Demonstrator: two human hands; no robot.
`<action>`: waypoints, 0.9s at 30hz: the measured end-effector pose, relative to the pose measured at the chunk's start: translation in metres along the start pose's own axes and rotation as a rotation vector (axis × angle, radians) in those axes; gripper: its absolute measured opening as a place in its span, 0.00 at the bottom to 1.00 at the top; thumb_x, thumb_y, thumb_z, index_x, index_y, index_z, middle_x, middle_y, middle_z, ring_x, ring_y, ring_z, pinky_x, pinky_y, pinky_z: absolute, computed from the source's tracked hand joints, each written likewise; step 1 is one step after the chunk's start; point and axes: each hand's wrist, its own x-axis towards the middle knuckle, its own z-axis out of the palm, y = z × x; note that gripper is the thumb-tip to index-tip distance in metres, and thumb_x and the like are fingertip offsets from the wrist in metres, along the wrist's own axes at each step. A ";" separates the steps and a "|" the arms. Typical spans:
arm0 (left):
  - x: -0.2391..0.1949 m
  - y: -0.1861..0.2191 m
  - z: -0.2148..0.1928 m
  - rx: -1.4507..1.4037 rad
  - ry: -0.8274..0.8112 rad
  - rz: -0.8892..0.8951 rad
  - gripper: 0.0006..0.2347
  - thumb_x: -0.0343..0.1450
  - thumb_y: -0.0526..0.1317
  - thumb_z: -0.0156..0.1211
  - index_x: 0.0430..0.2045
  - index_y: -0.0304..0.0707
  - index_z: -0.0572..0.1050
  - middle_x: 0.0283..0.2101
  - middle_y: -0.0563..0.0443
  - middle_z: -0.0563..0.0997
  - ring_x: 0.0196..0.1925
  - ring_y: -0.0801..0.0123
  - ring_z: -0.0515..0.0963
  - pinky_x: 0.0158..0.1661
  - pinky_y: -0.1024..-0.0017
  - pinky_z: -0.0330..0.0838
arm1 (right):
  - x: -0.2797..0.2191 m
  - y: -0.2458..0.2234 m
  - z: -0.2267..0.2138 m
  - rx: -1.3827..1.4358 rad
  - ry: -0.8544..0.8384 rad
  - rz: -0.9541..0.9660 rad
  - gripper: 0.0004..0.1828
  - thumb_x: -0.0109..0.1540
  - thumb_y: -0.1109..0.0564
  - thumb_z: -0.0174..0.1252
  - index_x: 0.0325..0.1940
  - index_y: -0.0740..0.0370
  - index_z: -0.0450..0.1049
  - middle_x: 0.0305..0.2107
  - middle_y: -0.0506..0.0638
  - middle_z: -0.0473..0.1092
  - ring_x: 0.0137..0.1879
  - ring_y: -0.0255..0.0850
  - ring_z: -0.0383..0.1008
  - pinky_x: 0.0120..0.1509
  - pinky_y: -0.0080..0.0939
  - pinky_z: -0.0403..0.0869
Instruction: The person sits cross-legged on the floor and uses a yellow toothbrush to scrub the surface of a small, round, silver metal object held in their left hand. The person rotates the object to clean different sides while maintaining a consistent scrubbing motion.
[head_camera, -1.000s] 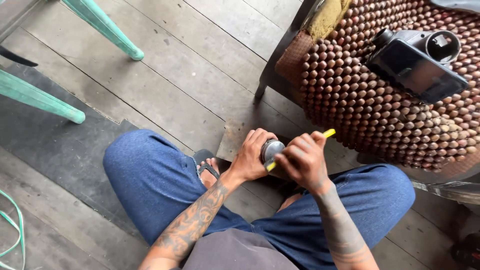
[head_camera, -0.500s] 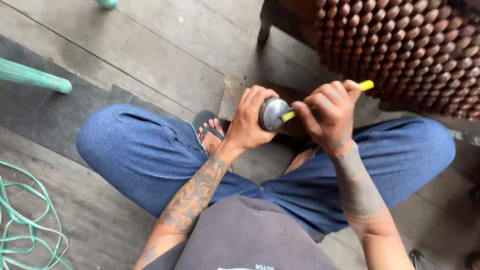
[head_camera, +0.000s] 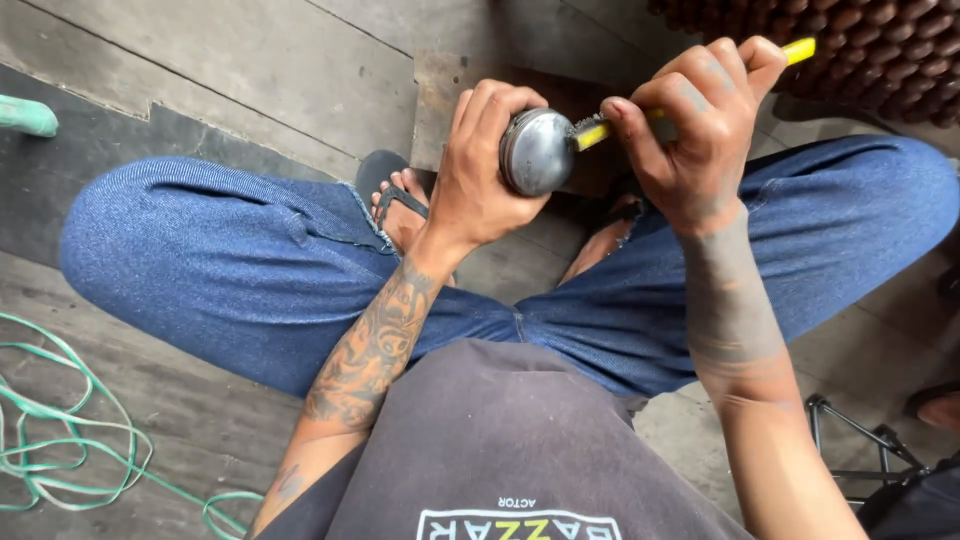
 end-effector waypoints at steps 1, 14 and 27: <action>-0.001 0.000 -0.002 -0.003 0.005 0.007 0.21 0.60 0.34 0.70 0.47 0.39 0.70 0.47 0.48 0.73 0.48 0.55 0.72 0.49 0.63 0.71 | 0.001 -0.008 0.001 -0.007 0.002 -0.006 0.23 0.77 0.49 0.59 0.31 0.65 0.73 0.29 0.54 0.67 0.37 0.49 0.61 0.60 0.54 0.53; -0.001 0.001 -0.005 -0.210 -0.062 -0.049 0.22 0.61 0.38 0.73 0.46 0.39 0.69 0.46 0.48 0.72 0.48 0.59 0.75 0.49 0.66 0.71 | 0.003 -0.016 -0.001 0.152 -0.083 -0.162 0.21 0.73 0.47 0.57 0.30 0.61 0.71 0.28 0.51 0.70 0.34 0.50 0.63 0.58 0.57 0.53; -0.003 0.002 -0.009 -0.277 -0.174 0.024 0.23 0.60 0.37 0.70 0.48 0.38 0.69 0.47 0.45 0.71 0.50 0.57 0.73 0.52 0.65 0.68 | 0.006 -0.021 -0.008 0.207 -0.100 -0.171 0.21 0.72 0.47 0.55 0.28 0.61 0.70 0.27 0.50 0.69 0.32 0.48 0.61 0.56 0.56 0.53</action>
